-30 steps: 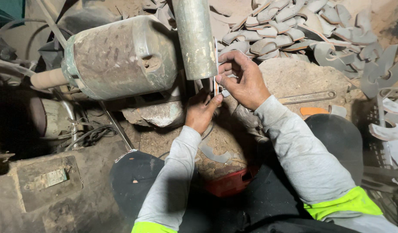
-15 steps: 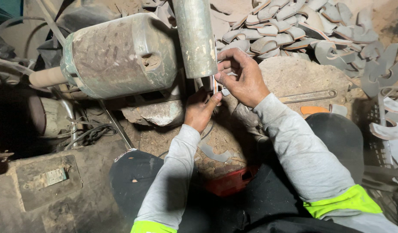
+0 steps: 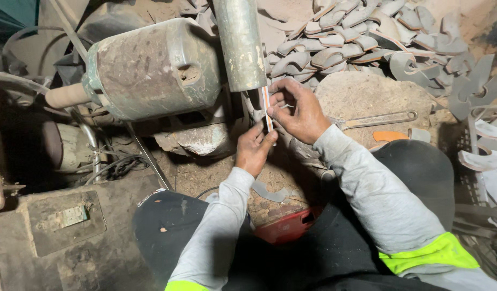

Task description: The person sits on the floor and uses a bench grinder to smooth the edges of multiple grey sandals. They hold each sandal against the rotating wheel, turning it to grind different sides, then place the finished items into a pile.

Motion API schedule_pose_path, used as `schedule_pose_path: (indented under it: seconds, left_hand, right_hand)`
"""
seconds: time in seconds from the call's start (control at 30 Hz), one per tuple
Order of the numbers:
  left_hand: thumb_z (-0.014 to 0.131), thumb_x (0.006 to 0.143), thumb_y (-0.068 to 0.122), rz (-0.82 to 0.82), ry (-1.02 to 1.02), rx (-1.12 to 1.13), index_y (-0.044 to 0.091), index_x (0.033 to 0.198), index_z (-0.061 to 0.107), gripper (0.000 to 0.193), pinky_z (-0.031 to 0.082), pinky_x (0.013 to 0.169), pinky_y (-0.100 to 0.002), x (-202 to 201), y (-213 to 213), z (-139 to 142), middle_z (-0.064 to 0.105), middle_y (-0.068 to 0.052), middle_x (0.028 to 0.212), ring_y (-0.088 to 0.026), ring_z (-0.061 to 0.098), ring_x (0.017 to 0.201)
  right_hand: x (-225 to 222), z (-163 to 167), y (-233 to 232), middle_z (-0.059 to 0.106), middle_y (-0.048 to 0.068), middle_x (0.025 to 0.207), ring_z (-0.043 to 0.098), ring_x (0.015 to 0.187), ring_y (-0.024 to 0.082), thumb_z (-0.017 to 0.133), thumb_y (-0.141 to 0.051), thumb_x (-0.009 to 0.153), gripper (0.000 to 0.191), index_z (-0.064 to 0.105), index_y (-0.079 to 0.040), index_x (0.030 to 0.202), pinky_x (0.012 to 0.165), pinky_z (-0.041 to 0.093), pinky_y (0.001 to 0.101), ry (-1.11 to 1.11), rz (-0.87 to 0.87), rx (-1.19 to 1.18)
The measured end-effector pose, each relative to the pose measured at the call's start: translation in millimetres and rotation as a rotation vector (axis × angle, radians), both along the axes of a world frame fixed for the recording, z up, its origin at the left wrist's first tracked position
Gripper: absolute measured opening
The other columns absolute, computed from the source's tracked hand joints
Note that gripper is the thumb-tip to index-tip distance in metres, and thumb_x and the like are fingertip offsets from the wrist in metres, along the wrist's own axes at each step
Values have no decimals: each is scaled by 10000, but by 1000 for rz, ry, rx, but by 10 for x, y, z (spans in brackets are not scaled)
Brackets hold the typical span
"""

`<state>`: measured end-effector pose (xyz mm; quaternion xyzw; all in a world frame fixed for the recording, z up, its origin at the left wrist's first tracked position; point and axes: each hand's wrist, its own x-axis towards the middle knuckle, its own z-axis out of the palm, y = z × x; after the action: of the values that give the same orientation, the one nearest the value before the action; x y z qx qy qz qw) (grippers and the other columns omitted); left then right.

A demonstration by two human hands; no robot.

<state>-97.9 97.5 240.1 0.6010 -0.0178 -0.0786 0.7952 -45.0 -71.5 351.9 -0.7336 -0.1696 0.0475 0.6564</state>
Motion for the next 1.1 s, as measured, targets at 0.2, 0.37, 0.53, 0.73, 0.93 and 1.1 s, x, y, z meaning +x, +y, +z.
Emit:
schedule_pose_path:
  seconds: [0.2,0.37,0.53,0.73,0.93,1.1]
  left_hand:
    - [763,943,118,114,49,179,-85,1476,398,677,488,1070,-323,-338,-211,53,528,-182,1457,-254,568,1285]
    - [821,837,119,214,-160,802,-60,1404,570,645,583,967,-364,-467,-134,375,597,-242,1367,-293,640,1198]
    - [814,864,140,108,-154,522,-77,1413,548,648,627,896,-325,-144,-56,494,658,-204,1325,-212,698,1110]
    - [773,926,174,-28,29,43,-72,1431,556,602,603,802,-306,92,-19,367,695,-93,1200,-145,659,1006]
    - [755,952,253,-19,111,91,-93,1320,651,516,606,793,-296,211,37,329,721,-108,1167,-153,679,994]
    - [769,920,257,-3,122,37,-74,1331,600,554,607,799,-307,217,39,387,701,-81,1225,-139,680,1044]
  right_hand:
    - [-70,30,-201,645,35,909,631,855,130,773,-3,870,330,582,-2,1140,794,562,282,-43,154,-325]
    - [30,60,-388,622,-11,979,566,895,100,703,86,795,547,551,-65,1298,818,509,276,267,358,-239]
    - [106,-2,-331,588,21,1043,593,992,96,690,83,905,365,505,-4,1208,889,532,263,169,276,77]
    - [206,-1,-131,661,47,1031,651,964,99,665,42,948,311,533,3,1227,885,568,257,111,105,114]
    - [336,92,-46,662,42,1011,650,930,92,691,23,966,304,549,7,1234,845,570,249,62,63,67]
    - [334,136,-34,660,39,1002,648,916,83,699,15,945,332,537,3,1235,831,571,242,63,50,53]
